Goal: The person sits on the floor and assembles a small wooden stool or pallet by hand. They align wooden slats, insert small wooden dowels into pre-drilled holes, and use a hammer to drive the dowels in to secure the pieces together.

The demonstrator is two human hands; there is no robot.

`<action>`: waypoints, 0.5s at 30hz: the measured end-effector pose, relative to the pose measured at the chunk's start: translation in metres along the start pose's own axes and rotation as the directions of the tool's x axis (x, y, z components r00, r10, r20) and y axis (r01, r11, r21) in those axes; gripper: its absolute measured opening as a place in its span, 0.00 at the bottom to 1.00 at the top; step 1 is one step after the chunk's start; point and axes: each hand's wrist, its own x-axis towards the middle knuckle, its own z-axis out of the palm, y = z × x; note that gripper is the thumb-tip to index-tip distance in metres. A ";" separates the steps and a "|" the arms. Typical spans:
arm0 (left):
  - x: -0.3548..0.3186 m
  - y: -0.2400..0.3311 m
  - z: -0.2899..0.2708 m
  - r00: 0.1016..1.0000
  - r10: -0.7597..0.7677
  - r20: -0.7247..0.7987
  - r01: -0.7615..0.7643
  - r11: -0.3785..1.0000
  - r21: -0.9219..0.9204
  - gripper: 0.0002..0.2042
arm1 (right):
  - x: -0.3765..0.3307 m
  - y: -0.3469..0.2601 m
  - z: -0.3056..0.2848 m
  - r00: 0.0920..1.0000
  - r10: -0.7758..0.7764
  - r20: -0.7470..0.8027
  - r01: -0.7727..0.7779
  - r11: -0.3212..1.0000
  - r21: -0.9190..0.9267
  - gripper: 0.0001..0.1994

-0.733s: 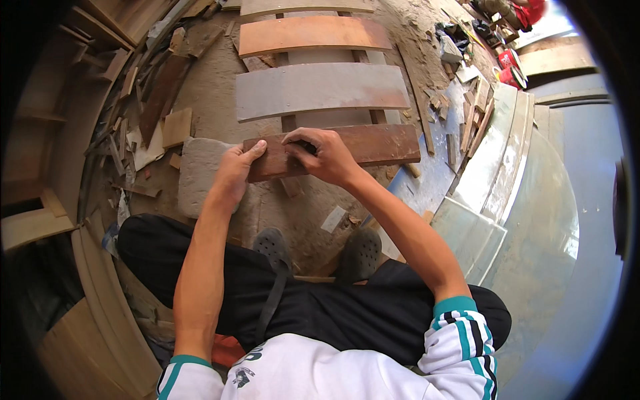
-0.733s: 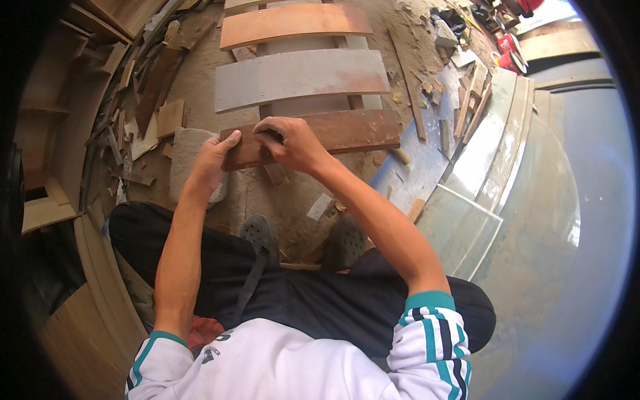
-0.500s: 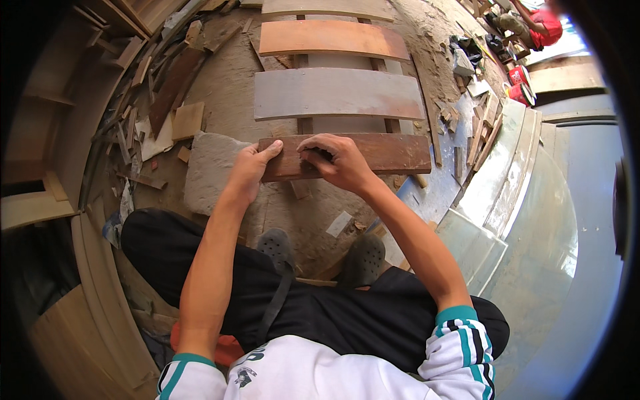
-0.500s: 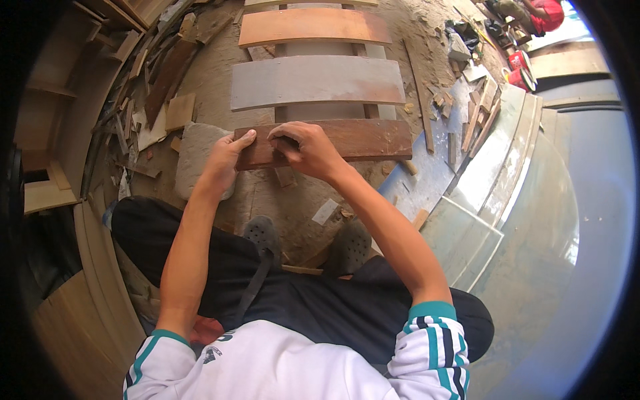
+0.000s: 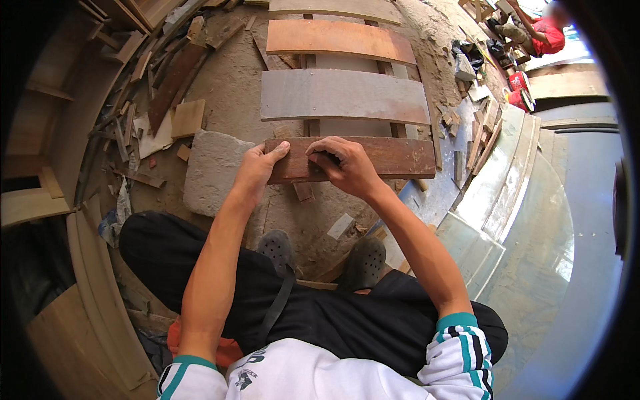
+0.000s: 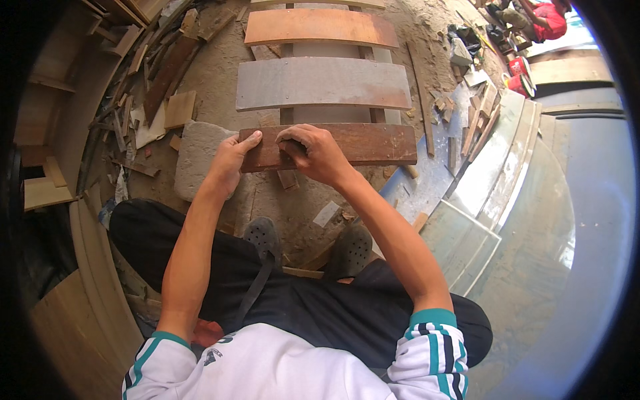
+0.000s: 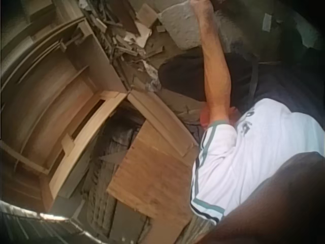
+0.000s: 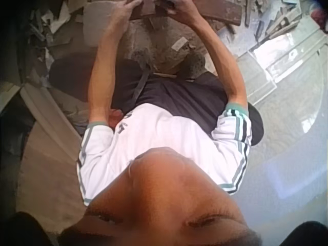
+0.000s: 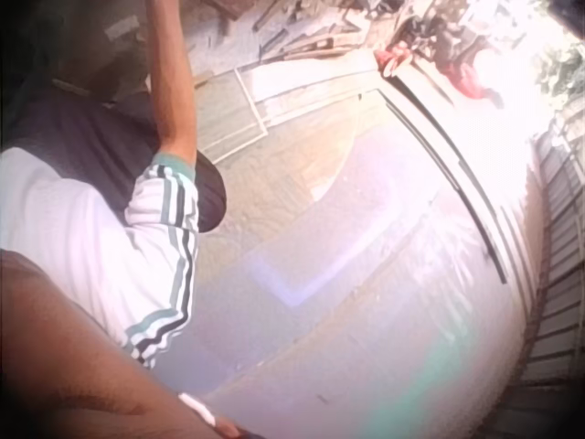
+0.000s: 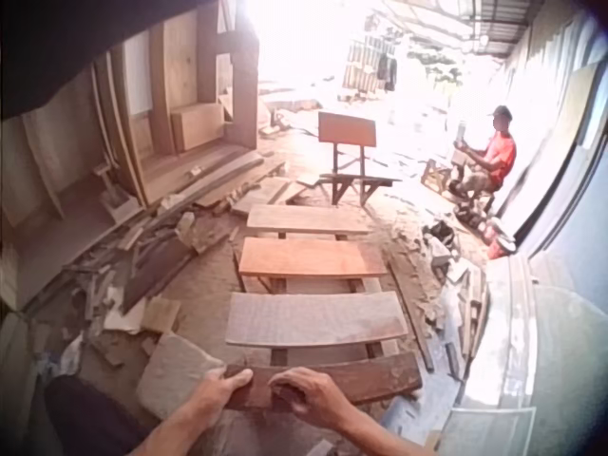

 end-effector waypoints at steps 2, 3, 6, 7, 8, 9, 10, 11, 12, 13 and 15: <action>0.000 0.001 0.000 1.000 -0.007 0.006 0.007 1.000 0.002 0.22 | 0.000 0.000 0.000 1.000 0.000 -0.001 0.000 1.000 -0.003 0.07; -0.001 0.002 0.000 1.000 -0.011 0.009 0.011 1.000 0.004 0.23 | -0.001 0.001 0.000 1.000 0.001 -0.001 -0.001 1.000 -0.004 0.07; -0.005 0.005 0.004 1.000 -0.016 -0.014 0.015 1.000 -0.020 0.24 | 0.000 0.001 0.000 0.999 -0.034 -0.012 0.034 0.999 -0.016 0.07; -0.004 0.002 0.004 0.991 0.067 -0.114 -0.055 0.993 0.103 0.23 | 0.000 0.001 -0.001 1.000 -0.013 0.004 0.013 1.000 -0.015 0.06; -0.004 -0.001 0.006 0.967 0.160 -0.201 -0.112 0.967 0.230 0.23 | 0.002 -0.002 -0.003 1.000 0.009 0.020 -0.008 1.000 -0.015 0.06; -0.003 -0.003 0.007 0.927 0.259 -0.272 -0.153 0.921 0.357 0.23 | 0.002 -0.003 -0.004 0.999 0.030 0.036 -0.030 0.999 -0.016 0.06; -0.003 -0.004 0.006 0.837 0.485 -0.253 -0.291 0.787 0.545 0.21 | 0.003 -0.003 -0.004 0.999 0.021 0.034 -0.020 1.000 -0.019 0.06; -0.008 0.002 0.010 0.711 0.679 -0.181 -0.386 0.592 0.708 0.20 | 0.002 -0.001 -0.005 0.999 0.014 0.029 -0.014 1.000 -0.022 0.06; -0.012 0.008 0.013 0.557 0.828 -0.064 -0.432 0.355 0.829 0.18 | 0.002 0.001 -0.007 1.000 0.008 0.024 -0.007 1.000 -0.026 0.06; -0.015 0.013 0.017 0.599 0.800 0.006 -0.514 0.379 0.770 0.16 | 0.001 0.002 -0.008 0.999 -0.033 0.029 0.034 0.998 -0.044 0.06; -0.021 0.022 0.021 0.654 0.741 0.156 -0.644 0.436 0.629 0.11 | 0.002 0.004 -0.008 0.992 -0.116 0.043 0.119 0.990 -0.074 0.07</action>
